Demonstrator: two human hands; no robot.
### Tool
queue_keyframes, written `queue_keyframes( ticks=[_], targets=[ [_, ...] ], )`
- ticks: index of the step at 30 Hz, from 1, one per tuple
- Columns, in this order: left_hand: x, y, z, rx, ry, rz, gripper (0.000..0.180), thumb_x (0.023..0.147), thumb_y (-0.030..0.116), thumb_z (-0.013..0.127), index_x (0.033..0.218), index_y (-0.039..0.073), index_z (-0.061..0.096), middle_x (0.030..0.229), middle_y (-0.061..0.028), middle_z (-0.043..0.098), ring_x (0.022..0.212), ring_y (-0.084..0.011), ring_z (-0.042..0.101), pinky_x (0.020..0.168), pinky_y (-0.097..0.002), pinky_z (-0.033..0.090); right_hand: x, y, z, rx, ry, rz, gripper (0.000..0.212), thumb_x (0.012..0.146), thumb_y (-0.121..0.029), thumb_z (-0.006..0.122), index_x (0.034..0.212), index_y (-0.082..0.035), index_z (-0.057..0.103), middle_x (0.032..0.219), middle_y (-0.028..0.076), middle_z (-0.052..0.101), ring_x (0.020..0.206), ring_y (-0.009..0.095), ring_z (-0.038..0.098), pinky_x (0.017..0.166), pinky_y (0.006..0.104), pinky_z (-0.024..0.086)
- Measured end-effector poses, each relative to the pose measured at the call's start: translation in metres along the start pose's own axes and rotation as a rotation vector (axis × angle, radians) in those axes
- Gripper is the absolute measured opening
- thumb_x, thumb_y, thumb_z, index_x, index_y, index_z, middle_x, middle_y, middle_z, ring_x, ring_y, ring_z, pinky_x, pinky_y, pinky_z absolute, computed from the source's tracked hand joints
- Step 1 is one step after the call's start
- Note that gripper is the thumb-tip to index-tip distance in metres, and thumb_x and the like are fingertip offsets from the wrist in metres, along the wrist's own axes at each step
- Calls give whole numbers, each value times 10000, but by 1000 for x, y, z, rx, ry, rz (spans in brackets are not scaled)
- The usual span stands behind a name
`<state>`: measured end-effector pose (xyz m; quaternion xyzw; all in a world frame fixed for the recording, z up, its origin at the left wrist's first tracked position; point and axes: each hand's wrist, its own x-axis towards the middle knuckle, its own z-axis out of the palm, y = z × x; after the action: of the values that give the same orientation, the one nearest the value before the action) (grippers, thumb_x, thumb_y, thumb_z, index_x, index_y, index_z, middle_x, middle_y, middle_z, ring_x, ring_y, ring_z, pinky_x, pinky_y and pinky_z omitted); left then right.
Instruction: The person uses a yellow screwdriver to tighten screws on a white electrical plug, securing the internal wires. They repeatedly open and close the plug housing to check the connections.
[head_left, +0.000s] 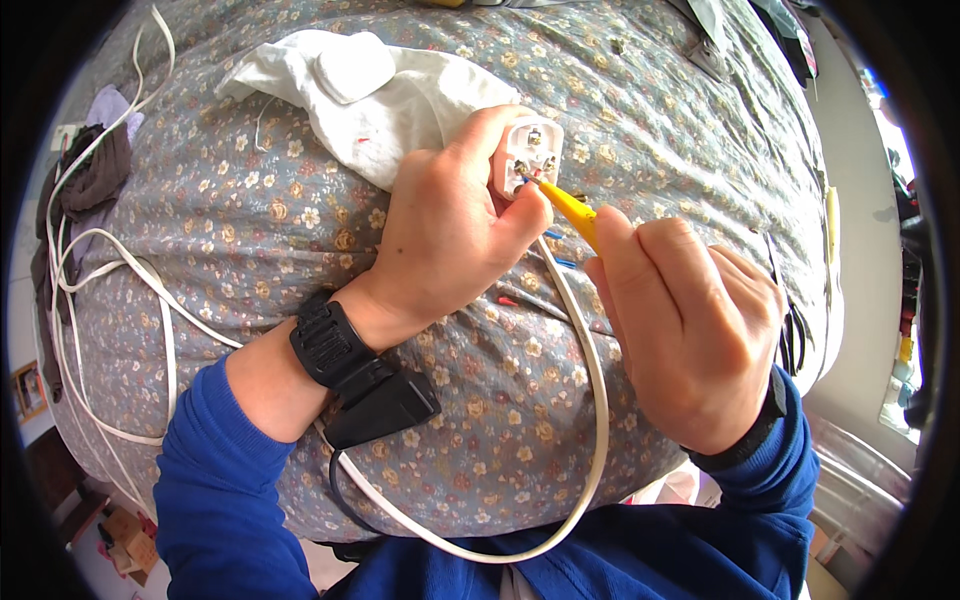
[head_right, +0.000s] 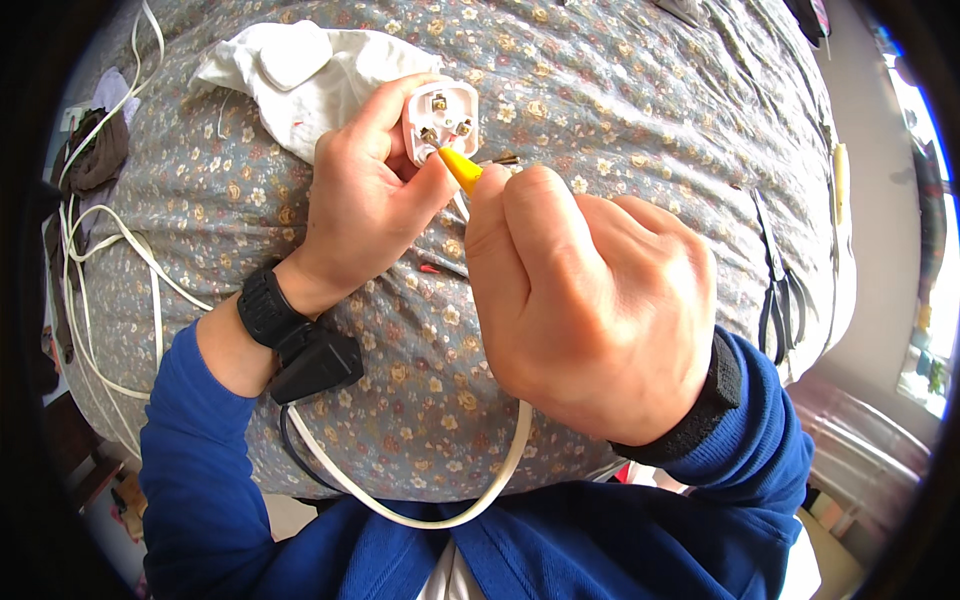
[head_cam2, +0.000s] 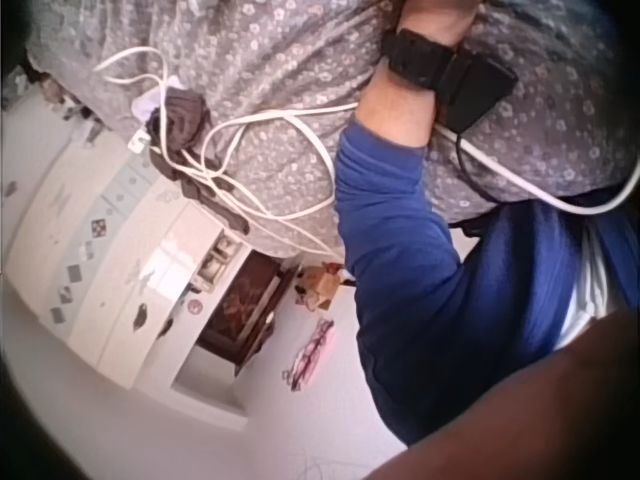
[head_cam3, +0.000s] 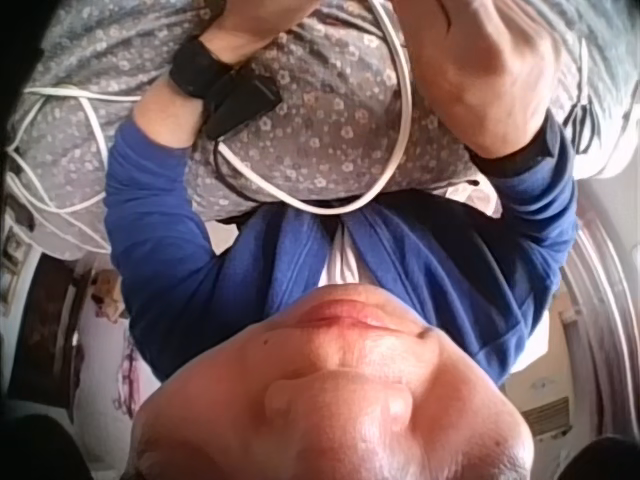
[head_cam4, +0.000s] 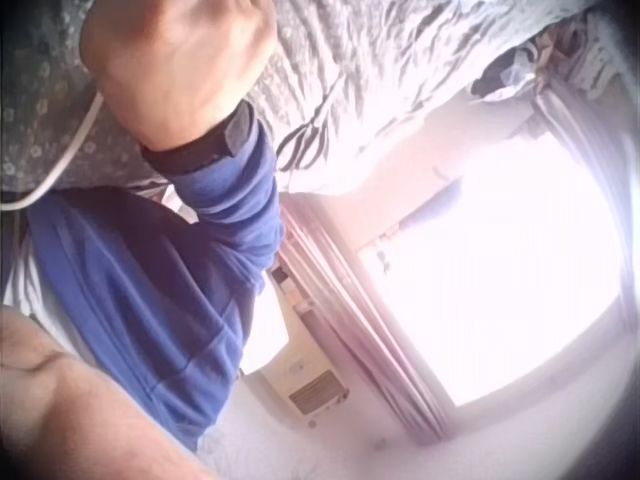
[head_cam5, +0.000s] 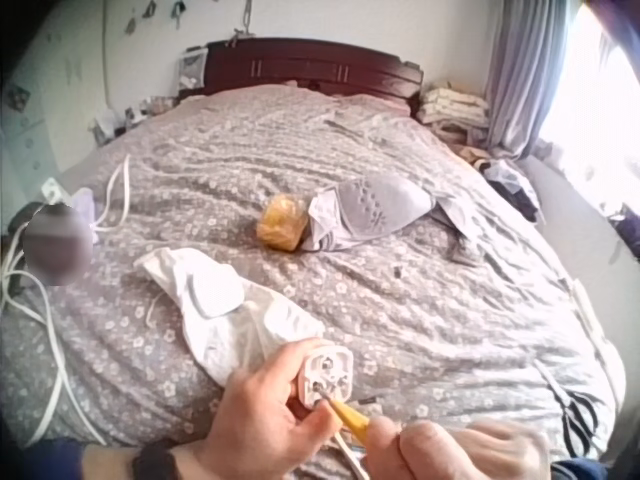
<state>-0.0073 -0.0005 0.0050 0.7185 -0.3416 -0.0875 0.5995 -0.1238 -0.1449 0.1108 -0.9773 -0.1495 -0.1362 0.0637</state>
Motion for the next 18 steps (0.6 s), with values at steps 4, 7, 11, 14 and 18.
queue_keyframes(
  ticks=[4,7,11,14,18],
  targets=[
    [0,-3,2,67,31,21,410,868,-14,631,1263,-72,538,936,-80,710,792,-61,650,664,-219,545,2,-1,5,-50,-15,-30,284,760,-19,763,1017,56,667,703,63,487,472,178,507,444,329,414],
    [1,-8,5,76,64,57,406,869,-12,633,1259,-73,542,926,-87,717,796,-67,658,655,-229,546,4,-2,11,-65,28,-9,266,766,-21,760,1008,44,670,705,69,489,475,196,519,447,332,421],
    [3,-12,10,87,153,150,373,811,67,639,1159,-50,578,668,-148,623,601,-330,660,558,-409,514,2,-9,11,-74,-31,89,229,801,-19,737,1009,26,653,706,84,493,498,232,551,465,339,442],
    [2,-12,9,108,156,143,363,818,79,633,1152,-53,581,674,-159,626,606,-339,661,562,-416,514,0,-11,12,-19,-24,163,164,841,-14,703,991,12,641,713,113,536,533,287,572,493,358,457],
    [1,-9,7,149,130,114,384,851,32,610,1217,-71,555,786,-119,687,681,-165,655,607,-307,532,2,-8,17,106,14,250,96,865,-8,668,958,13,649,716,140,570,590,325,592,537,376,467]
  ],
)
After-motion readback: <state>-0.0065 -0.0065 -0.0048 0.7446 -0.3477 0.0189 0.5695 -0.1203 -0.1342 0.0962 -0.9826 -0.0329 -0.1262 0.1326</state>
